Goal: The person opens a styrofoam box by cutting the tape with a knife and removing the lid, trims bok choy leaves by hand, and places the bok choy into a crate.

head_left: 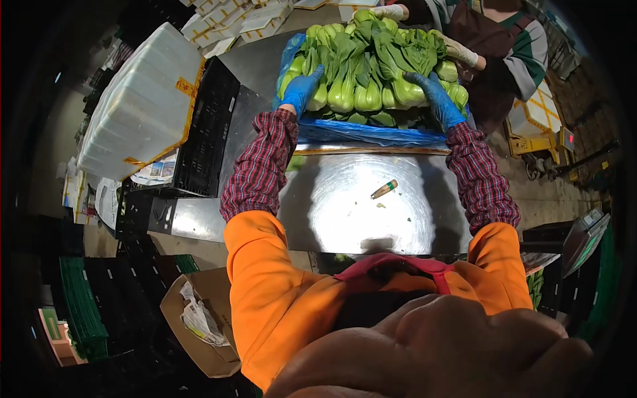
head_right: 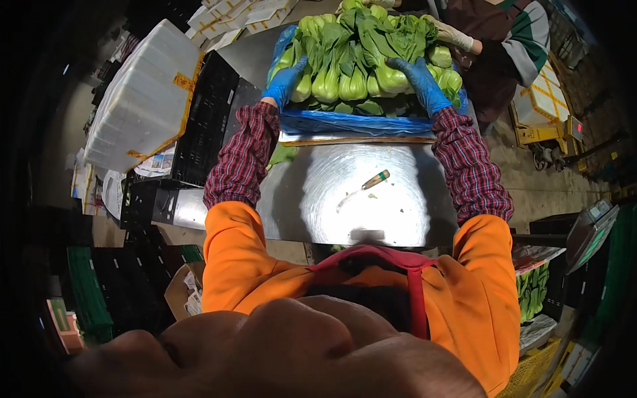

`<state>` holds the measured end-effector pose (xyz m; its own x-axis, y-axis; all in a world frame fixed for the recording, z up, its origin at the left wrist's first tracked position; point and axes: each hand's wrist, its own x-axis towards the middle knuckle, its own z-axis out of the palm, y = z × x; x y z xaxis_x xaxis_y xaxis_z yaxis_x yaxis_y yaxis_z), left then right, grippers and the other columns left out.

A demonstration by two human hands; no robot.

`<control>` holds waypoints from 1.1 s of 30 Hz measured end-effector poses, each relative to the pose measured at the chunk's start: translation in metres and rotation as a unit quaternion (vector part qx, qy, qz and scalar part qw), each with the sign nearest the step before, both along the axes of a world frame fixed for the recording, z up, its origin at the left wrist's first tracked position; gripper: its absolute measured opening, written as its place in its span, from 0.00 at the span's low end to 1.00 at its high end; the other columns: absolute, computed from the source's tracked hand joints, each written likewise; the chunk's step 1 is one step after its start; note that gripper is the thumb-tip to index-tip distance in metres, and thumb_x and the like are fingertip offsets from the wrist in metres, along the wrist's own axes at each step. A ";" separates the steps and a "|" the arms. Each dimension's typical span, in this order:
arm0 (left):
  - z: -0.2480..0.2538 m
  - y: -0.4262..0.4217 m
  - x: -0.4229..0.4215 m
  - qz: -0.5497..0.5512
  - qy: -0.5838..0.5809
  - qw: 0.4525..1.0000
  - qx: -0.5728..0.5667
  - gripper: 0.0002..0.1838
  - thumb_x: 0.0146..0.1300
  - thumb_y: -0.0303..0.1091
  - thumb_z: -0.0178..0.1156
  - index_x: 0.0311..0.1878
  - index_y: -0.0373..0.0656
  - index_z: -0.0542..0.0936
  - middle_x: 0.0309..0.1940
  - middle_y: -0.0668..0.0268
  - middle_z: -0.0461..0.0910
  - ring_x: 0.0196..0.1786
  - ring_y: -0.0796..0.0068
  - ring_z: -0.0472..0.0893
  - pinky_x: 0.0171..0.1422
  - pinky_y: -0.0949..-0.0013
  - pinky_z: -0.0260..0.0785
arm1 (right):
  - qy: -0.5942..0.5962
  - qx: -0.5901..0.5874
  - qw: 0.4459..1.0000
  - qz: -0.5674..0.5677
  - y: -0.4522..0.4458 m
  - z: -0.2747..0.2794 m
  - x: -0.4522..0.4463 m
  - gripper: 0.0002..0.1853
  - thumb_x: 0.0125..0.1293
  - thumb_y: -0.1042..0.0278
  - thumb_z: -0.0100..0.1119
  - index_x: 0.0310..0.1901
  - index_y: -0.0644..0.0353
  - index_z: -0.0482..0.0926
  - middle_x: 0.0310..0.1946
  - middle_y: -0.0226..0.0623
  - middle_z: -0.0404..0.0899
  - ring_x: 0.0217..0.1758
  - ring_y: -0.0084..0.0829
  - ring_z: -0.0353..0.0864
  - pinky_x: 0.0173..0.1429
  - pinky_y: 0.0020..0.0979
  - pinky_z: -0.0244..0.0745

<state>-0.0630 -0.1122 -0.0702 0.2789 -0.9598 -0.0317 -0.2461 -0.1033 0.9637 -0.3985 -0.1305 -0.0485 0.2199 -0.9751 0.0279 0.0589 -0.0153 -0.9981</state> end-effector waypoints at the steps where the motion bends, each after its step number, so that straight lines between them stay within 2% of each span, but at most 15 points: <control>1: 0.000 -0.001 -0.002 -0.003 -0.001 1.000 -0.029 0.31 0.55 0.50 0.65 0.55 0.35 0.75 0.46 0.55 0.79 0.44 0.65 0.80 0.49 0.68 0.70 | 0.005 -0.014 1.000 -0.010 -0.001 0.000 0.002 0.44 0.50 0.53 0.70 0.61 0.72 0.59 0.53 0.47 0.72 0.55 0.35 0.73 0.60 0.31 0.67; 3: 0.007 0.003 -0.011 -0.006 -0.004 0.998 -0.056 0.30 0.55 0.49 0.65 0.54 0.35 0.75 0.46 0.55 0.80 0.44 0.65 0.80 0.48 0.69 0.71 | 0.004 -0.030 1.000 -0.006 0.004 0.003 0.002 0.44 0.50 0.53 0.70 0.61 0.72 0.59 0.54 0.47 0.72 0.55 0.35 0.73 0.60 0.31 0.68; 6: 0.047 0.032 -0.038 -0.036 0.164 0.985 0.022 0.29 0.56 0.48 0.65 0.54 0.36 0.74 0.43 0.56 0.80 0.43 0.64 0.80 0.47 0.68 0.72 | 0.005 -0.058 0.998 0.003 0.011 0.016 0.004 0.45 0.49 0.53 0.71 0.61 0.73 0.60 0.54 0.47 0.72 0.56 0.35 0.73 0.60 0.31 0.68; 7: 0.046 0.030 -0.034 -0.036 0.162 0.986 0.027 0.29 0.56 0.48 0.65 0.54 0.36 0.74 0.43 0.56 0.80 0.43 0.64 0.80 0.47 0.68 0.72 | 0.016 -0.073 0.997 0.003 0.012 0.021 0.006 0.43 0.50 0.54 0.71 0.61 0.72 0.60 0.54 0.46 0.72 0.55 0.35 0.74 0.59 0.30 0.69; 10: 0.044 0.024 -0.019 -0.135 0.317 0.934 0.098 0.27 0.56 0.45 0.65 0.53 0.35 0.73 0.42 0.58 0.79 0.43 0.65 0.80 0.46 0.68 0.73 | 0.033 -0.092 0.995 -0.004 0.015 0.015 0.006 0.40 0.52 0.56 0.69 0.61 0.69 0.62 0.55 0.43 0.72 0.54 0.33 0.75 0.58 0.30 0.70; 15: 0.052 0.052 -0.044 -0.186 0.175 0.967 0.010 0.26 0.56 0.42 0.65 0.53 0.35 0.73 0.43 0.59 0.79 0.41 0.65 0.80 0.47 0.67 0.74 | -0.044 0.027 0.998 0.033 0.004 -0.004 -0.006 0.40 0.52 0.54 0.70 0.60 0.70 0.63 0.54 0.43 0.72 0.52 0.30 0.76 0.56 0.27 0.71; 17: 0.050 0.054 -0.052 -0.117 0.078 0.990 -0.006 0.26 0.56 0.40 0.66 0.54 0.36 0.73 0.44 0.59 0.79 0.42 0.65 0.80 0.47 0.66 0.74 | -0.057 0.124 0.990 0.025 0.010 -0.004 -0.008 0.40 0.53 0.52 0.69 0.60 0.70 0.63 0.53 0.42 0.73 0.51 0.29 0.76 0.55 0.26 0.72; 18: 0.047 0.054 -0.053 -0.080 0.029 0.996 -0.014 0.26 0.56 0.39 0.66 0.54 0.36 0.73 0.44 0.59 0.79 0.42 0.65 0.80 0.47 0.65 0.75 | -0.060 0.127 0.990 0.022 0.016 0.000 -0.009 0.40 0.53 0.52 0.69 0.60 0.70 0.63 0.53 0.42 0.73 0.51 0.29 0.76 0.55 0.26 0.72; 19: 0.042 0.050 -0.051 -0.083 0.026 0.996 -0.011 0.26 0.56 0.39 0.66 0.54 0.36 0.73 0.44 0.59 0.79 0.42 0.65 0.80 0.47 0.65 0.75 | -0.052 0.130 0.989 0.038 0.021 0.005 -0.010 0.40 0.53 0.52 0.69 0.60 0.70 0.64 0.52 0.42 0.74 0.51 0.29 0.76 0.55 0.26 0.72; 22: 0.034 0.023 -0.045 -0.127 0.129 0.975 0.126 0.27 0.56 0.39 0.66 0.56 0.37 0.72 0.46 0.59 0.79 0.45 0.64 0.80 0.48 0.64 0.75 | -0.034 0.132 0.988 0.068 0.029 0.017 -0.007 0.39 0.53 0.50 0.69 0.59 0.69 0.64 0.51 0.41 0.74 0.50 0.29 0.76 0.55 0.26 0.72; 25: 0.063 0.041 -0.064 -0.171 0.169 0.961 0.137 0.26 0.58 0.40 0.64 0.57 0.38 0.73 0.47 0.60 0.79 0.46 0.68 0.80 0.50 0.67 0.75 | -0.044 -0.021 0.999 0.015 0.030 0.004 -0.003 0.42 0.46 0.44 0.72 0.55 0.70 0.71 0.47 0.45 0.77 0.42 0.30 0.81 0.47 0.26 0.76; 26: 0.068 0.044 -0.068 -0.188 0.189 0.953 0.144 0.25 0.59 0.41 0.63 0.57 0.39 0.73 0.48 0.61 0.79 0.47 0.70 0.80 0.51 0.68 0.75 | -0.045 -0.021 0.999 0.012 0.033 0.006 -0.005 0.42 0.46 0.44 0.72 0.55 0.70 0.71 0.47 0.45 0.77 0.42 0.30 0.81 0.47 0.26 0.76; 30: 0.071 0.035 -0.075 -0.187 0.183 0.953 0.151 0.25 0.60 0.40 0.62 0.58 0.39 0.72 0.48 0.61 0.79 0.49 0.71 0.79 0.52 0.68 0.74 | -0.059 0.089 0.994 0.009 0.049 0.011 -0.008 0.39 0.45 0.49 0.74 0.52 0.70 0.72 0.46 0.44 0.78 0.42 0.30 0.80 0.45 0.28 0.77; 31: 0.064 0.027 -0.075 -0.188 0.183 0.953 0.152 0.25 0.60 0.40 0.62 0.58 0.39 0.72 0.48 0.61 0.79 0.49 0.71 0.79 0.52 0.68 0.74 | -0.108 0.104 0.989 -0.006 0.050 -0.001 -0.007 0.38 0.45 0.52 0.75 0.52 0.69 0.71 0.45 0.44 0.78 0.42 0.31 0.80 0.45 0.28 0.77; 33: 0.033 -0.005 -0.067 -0.206 0.097 0.965 0.128 0.25 0.60 0.39 0.62 0.58 0.39 0.72 0.47 0.61 0.79 0.48 0.71 0.80 0.50 0.69 0.75 | -0.203 0.135 0.969 -0.036 0.048 -0.018 -0.003 0.35 0.44 0.58 0.76 0.51 0.68 0.70 0.45 0.43 0.77 0.42 0.32 0.80 0.45 0.30 0.78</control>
<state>-0.1295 -0.1172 -0.0372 -0.1598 -0.9419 -0.2954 -0.1344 -0.2757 0.9518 -0.4018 -0.0822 -0.0665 0.1749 -0.9714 -0.1607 0.4554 0.2245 -0.8615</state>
